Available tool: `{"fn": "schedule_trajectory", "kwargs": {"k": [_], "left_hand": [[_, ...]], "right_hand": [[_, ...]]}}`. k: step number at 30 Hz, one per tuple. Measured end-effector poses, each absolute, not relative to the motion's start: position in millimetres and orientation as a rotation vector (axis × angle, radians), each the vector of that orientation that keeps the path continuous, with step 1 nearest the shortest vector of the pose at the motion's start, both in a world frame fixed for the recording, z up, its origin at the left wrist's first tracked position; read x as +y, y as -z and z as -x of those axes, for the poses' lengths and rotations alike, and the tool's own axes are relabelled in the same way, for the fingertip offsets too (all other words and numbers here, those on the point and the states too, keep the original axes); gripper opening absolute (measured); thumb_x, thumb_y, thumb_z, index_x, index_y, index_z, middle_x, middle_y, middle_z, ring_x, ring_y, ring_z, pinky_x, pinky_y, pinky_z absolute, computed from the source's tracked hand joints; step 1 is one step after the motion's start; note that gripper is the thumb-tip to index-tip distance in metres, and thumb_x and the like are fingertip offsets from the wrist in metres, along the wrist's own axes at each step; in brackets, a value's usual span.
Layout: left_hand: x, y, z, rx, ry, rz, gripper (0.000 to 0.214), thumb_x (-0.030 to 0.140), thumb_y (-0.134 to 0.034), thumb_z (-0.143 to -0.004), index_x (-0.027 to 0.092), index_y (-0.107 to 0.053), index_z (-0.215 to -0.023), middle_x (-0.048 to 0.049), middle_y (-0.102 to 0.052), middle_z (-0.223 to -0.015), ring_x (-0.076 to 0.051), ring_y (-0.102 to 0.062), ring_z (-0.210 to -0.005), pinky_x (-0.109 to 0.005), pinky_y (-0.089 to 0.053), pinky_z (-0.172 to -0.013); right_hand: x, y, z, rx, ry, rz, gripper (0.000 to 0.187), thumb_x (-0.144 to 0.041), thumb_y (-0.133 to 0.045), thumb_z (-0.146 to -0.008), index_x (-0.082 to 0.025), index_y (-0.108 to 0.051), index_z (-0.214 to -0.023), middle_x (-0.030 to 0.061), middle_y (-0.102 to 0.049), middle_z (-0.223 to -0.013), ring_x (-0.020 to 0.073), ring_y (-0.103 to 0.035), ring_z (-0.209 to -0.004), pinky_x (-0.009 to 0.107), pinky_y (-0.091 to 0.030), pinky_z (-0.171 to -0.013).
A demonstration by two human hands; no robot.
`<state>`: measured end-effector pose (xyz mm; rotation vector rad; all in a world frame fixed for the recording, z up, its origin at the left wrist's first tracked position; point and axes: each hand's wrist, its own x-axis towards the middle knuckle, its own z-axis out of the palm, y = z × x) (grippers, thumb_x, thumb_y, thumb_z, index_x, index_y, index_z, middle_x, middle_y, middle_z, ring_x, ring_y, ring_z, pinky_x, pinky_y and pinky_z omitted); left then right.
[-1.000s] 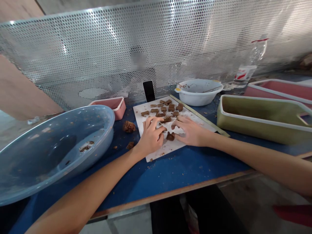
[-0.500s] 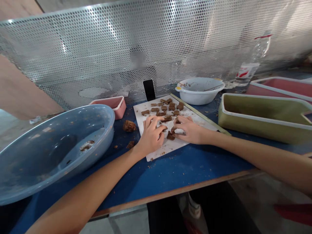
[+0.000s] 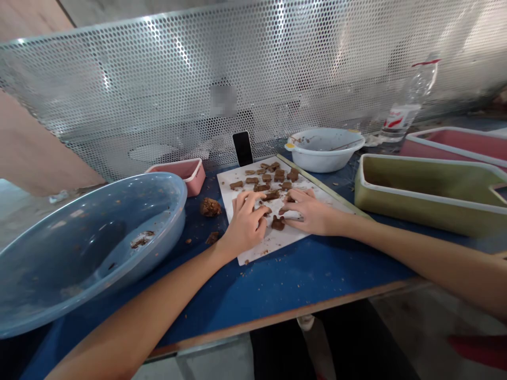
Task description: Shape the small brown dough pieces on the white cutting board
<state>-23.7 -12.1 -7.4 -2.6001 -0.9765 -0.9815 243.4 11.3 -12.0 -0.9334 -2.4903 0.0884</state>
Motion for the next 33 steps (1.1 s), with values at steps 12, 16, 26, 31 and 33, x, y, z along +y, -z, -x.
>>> {"fn": "schedule_trajectory", "kwargs": {"k": [12, 16, 26, 31, 33], "left_hand": [[-12, 9, 24, -0.969, 0.973, 2.588, 0.026, 0.008, -0.054, -0.101, 0.015, -0.078, -0.104, -0.019, -0.064, -0.146, -0.038, -0.051, -0.136, -0.061, -0.046, -0.11], [-13, 9, 25, -0.981, 0.973, 2.59, 0.026, 0.008, -0.055, -0.1, 0.016, -0.078, -0.103, -0.0184, -0.064, -0.147, -0.038, -0.051, -0.136, -0.061, -0.046, -0.11], [-13, 8, 25, -0.992, 0.959, 2.599, 0.026, 0.005, -0.056, -0.099, 0.017, -0.079, -0.102, -0.0179, -0.063, -0.147, -0.038, -0.051, -0.137, -0.062, -0.046, -0.114], [-12, 8, 25, -0.994, 0.976, 2.607, 0.025, 0.005, -0.058, -0.099, 0.016, -0.08, -0.104, -0.0187, -0.063, -0.147, -0.039, -0.05, -0.138, -0.064, -0.046, -0.115], [-12, 8, 25, -1.009, 0.973, 2.612, 0.026, 0.005, -0.058, -0.098, 0.016, -0.08, -0.104, -0.0187, -0.063, -0.146, -0.039, -0.051, -0.138, -0.065, -0.046, -0.115]], "right_hand": [[18, 25, -247, -2.561, 0.033, 0.798, 0.022, -0.032, -0.059, -0.113, -0.022, -0.078, -0.107, 0.0115, -0.065, -0.114, 0.0299, -0.061, -0.114, 0.048, -0.043, -0.097], [11, 18, -247, -2.552, 0.057, 0.794, 0.022, -0.034, -0.059, -0.111, -0.021, -0.076, -0.105, 0.0123, -0.065, -0.116, 0.031, -0.059, -0.113, 0.047, -0.042, -0.094], [9, 1, -253, -2.573, 0.256, 0.688, 0.025, -0.027, -0.055, -0.114, -0.029, -0.078, -0.123, 0.01, -0.061, -0.119, 0.0278, -0.055, -0.112, 0.043, -0.038, -0.095], [13, 0, -255, -2.583, 0.455, 0.601, 0.027, -0.024, -0.051, -0.117, -0.028, -0.077, -0.12, 0.0092, -0.063, -0.121, 0.0254, -0.053, -0.111, 0.045, -0.037, -0.1], [14, 1, -256, -2.596, 0.544, 0.556, 0.028, -0.019, -0.049, -0.117, -0.026, -0.075, -0.121, 0.0093, -0.063, -0.122, 0.0253, -0.053, -0.112, 0.045, -0.037, -0.102]]}}
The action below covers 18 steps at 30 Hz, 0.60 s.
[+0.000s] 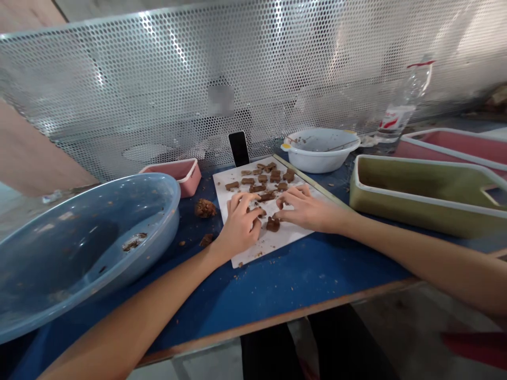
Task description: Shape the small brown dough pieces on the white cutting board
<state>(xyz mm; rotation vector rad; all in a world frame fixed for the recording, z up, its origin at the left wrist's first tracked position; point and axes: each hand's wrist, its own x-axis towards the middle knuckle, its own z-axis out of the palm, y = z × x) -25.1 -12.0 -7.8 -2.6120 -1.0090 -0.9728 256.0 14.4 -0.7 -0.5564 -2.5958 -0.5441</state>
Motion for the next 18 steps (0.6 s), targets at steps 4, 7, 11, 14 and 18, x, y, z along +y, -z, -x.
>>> {"fn": "schedule_trajectory", "kwargs": {"k": [4, 7, 11, 14, 18], "left_hand": [[-11.9, 6.5, 24.9, -1.01, 0.98, 2.629, 0.026, 0.005, -0.06, -0.097, 0.018, -0.081, -0.102, -0.0175, -0.063, -0.146, -0.039, -0.051, -0.139, -0.064, -0.047, -0.117], [-12.1, 5.5, 24.9, -1.003, 0.978, 2.624, 0.024, 0.005, -0.06, -0.098, 0.018, -0.08, -0.1, -0.0173, -0.063, -0.145, -0.038, -0.051, -0.138, -0.063, -0.048, -0.116], [-12.2, 4.9, 25.0, -0.997, 0.975, 2.62, 0.024, 0.006, -0.058, -0.099, 0.017, -0.079, -0.099, -0.0173, -0.063, -0.144, -0.038, -0.051, -0.138, -0.063, -0.047, -0.117], [-12.3, 5.0, 25.0, -1.0, 0.97, 2.627, 0.024, 0.006, -0.059, -0.099, 0.017, -0.08, -0.1, -0.0176, -0.063, -0.144, -0.038, -0.051, -0.138, -0.061, -0.048, -0.117], [-12.6, 4.5, 24.6, -1.009, 0.968, 2.63, 0.024, 0.005, -0.059, -0.098, 0.017, -0.08, -0.1, -0.0186, -0.063, -0.144, -0.039, -0.051, -0.138, -0.063, -0.048, -0.117]], "right_hand": [[15.2, -1.8, -257.7, -2.619, 0.663, 0.499, 0.028, -0.014, -0.048, -0.116, -0.025, -0.072, -0.123, 0.0096, -0.064, -0.123, 0.0263, -0.052, -0.114, 0.044, -0.037, -0.099], [14.6, -3.9, -257.1, -2.61, 0.694, 0.474, 0.026, -0.016, -0.049, -0.116, -0.025, -0.072, -0.123, 0.0091, -0.065, -0.123, 0.0263, -0.052, -0.114, 0.044, -0.037, -0.098], [16.1, -2.7, -255.8, -2.599, 0.686, 0.468, 0.021, -0.021, -0.055, -0.115, -0.026, -0.075, -0.121, 0.0081, -0.067, -0.121, 0.0258, -0.053, -0.111, 0.043, -0.036, -0.098], [17.4, -0.5, -255.0, -2.58, 0.69, 0.448, 0.018, -0.023, -0.058, -0.115, -0.024, -0.076, -0.116, 0.0078, -0.068, -0.118, 0.0253, -0.054, -0.109, 0.042, -0.036, -0.096], [16.5, -0.1, -254.2, -2.548, 0.704, 0.433, 0.017, -0.023, -0.058, -0.114, -0.023, -0.076, -0.113, 0.0074, -0.069, -0.115, 0.0249, -0.055, -0.109, 0.043, -0.036, -0.097]]}}
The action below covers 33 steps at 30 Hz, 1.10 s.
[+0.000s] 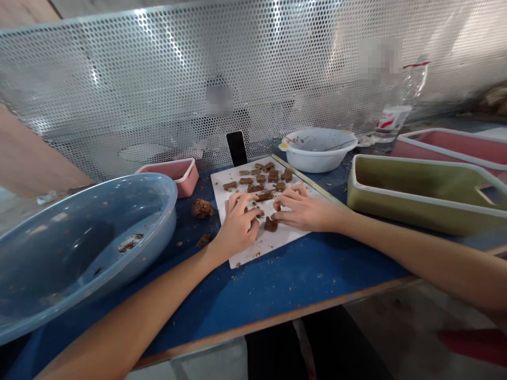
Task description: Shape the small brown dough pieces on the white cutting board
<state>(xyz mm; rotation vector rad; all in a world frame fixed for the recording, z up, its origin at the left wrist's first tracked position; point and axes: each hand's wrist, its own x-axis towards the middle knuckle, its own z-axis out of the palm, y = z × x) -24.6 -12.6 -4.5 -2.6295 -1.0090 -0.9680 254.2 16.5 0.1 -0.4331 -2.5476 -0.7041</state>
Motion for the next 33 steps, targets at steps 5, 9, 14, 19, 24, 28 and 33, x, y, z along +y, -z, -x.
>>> {"fn": "schedule_trajectory", "kwargs": {"k": [5, 9, 14, 19, 24, 28, 33], "left_hand": [[-12.7, 4.1, 24.2, -1.019, 0.971, 2.642, 0.025, 0.005, -0.06, -0.097, 0.018, -0.081, -0.101, -0.0177, -0.063, -0.144, -0.038, -0.051, -0.138, -0.063, -0.047, -0.117], [-11.8, 5.7, 24.2, -0.998, 0.986, 2.627, 0.025, 0.006, -0.059, -0.098, 0.018, -0.081, -0.101, -0.0175, -0.064, -0.145, -0.038, -0.051, -0.137, -0.064, -0.047, -0.117], [-11.4, 6.1, 24.4, -0.991, 0.987, 2.62, 0.024, 0.006, -0.059, -0.098, 0.017, -0.08, -0.1, -0.0175, -0.064, -0.143, -0.038, -0.051, -0.137, -0.064, -0.047, -0.117], [-12.0, 5.4, 24.6, -1.013, 0.974, 2.619, 0.026, 0.006, -0.059, -0.097, 0.019, -0.081, -0.102, -0.0163, -0.064, -0.145, -0.038, -0.051, -0.138, -0.063, -0.046, -0.118], [-12.0, 5.8, 24.8, -1.027, 0.971, 2.626, 0.025, 0.007, -0.059, -0.097, 0.019, -0.08, -0.1, -0.0162, -0.063, -0.146, -0.038, -0.05, -0.139, -0.063, -0.045, -0.119], [-12.2, 5.1, 24.8, -1.025, 0.963, 2.63, 0.024, 0.006, -0.058, -0.097, 0.019, -0.079, -0.099, -0.0163, -0.063, -0.146, -0.038, -0.051, -0.139, -0.063, -0.045, -0.119], [-12.0, 4.9, 25.3, -1.0, 0.972, 2.63, 0.023, 0.006, -0.058, -0.098, 0.018, -0.078, -0.1, -0.0174, -0.063, -0.145, -0.038, -0.051, -0.139, -0.062, -0.046, -0.118]], "right_hand": [[12.9, -2.8, -252.6, -2.552, 0.717, 0.432, 0.018, -0.025, -0.058, -0.115, -0.022, -0.075, -0.11, 0.0075, -0.069, -0.113, 0.0253, -0.055, -0.108, 0.043, -0.036, -0.097], [10.3, -3.0, -250.6, -2.568, 0.727, 0.439, 0.02, -0.02, -0.056, -0.115, -0.02, -0.075, -0.107, 0.0075, -0.069, -0.112, 0.0251, -0.055, -0.109, 0.042, -0.035, -0.097], [10.3, -3.5, -250.3, -2.553, 0.697, 0.464, 0.021, -0.023, -0.057, -0.115, -0.02, -0.074, -0.104, 0.0074, -0.069, -0.11, 0.0249, -0.054, -0.107, 0.042, -0.034, -0.095], [10.5, -5.3, -252.1, -2.569, 0.574, 0.49, 0.019, -0.033, -0.064, -0.113, -0.021, -0.075, -0.122, 0.0093, -0.069, -0.117, 0.0266, -0.055, -0.111, 0.045, -0.036, -0.101], [8.7, -6.0, -252.5, -2.555, 0.58, 0.505, 0.018, -0.021, -0.06, -0.112, -0.024, -0.078, -0.116, 0.0083, -0.067, -0.116, 0.026, -0.054, -0.109, 0.044, -0.036, -0.099], [10.0, -1.9, -250.9, -2.546, 0.623, 0.506, 0.018, -0.021, -0.061, -0.111, -0.023, -0.078, -0.11, 0.0084, -0.066, -0.115, 0.0261, -0.052, -0.109, 0.044, -0.035, -0.098], [10.6, -1.4, -246.8, -2.548, 0.576, 0.52, 0.017, -0.025, -0.062, -0.11, -0.024, -0.077, -0.118, 0.0105, -0.065, -0.121, 0.0282, -0.055, -0.112, 0.048, -0.042, -0.1]]}}
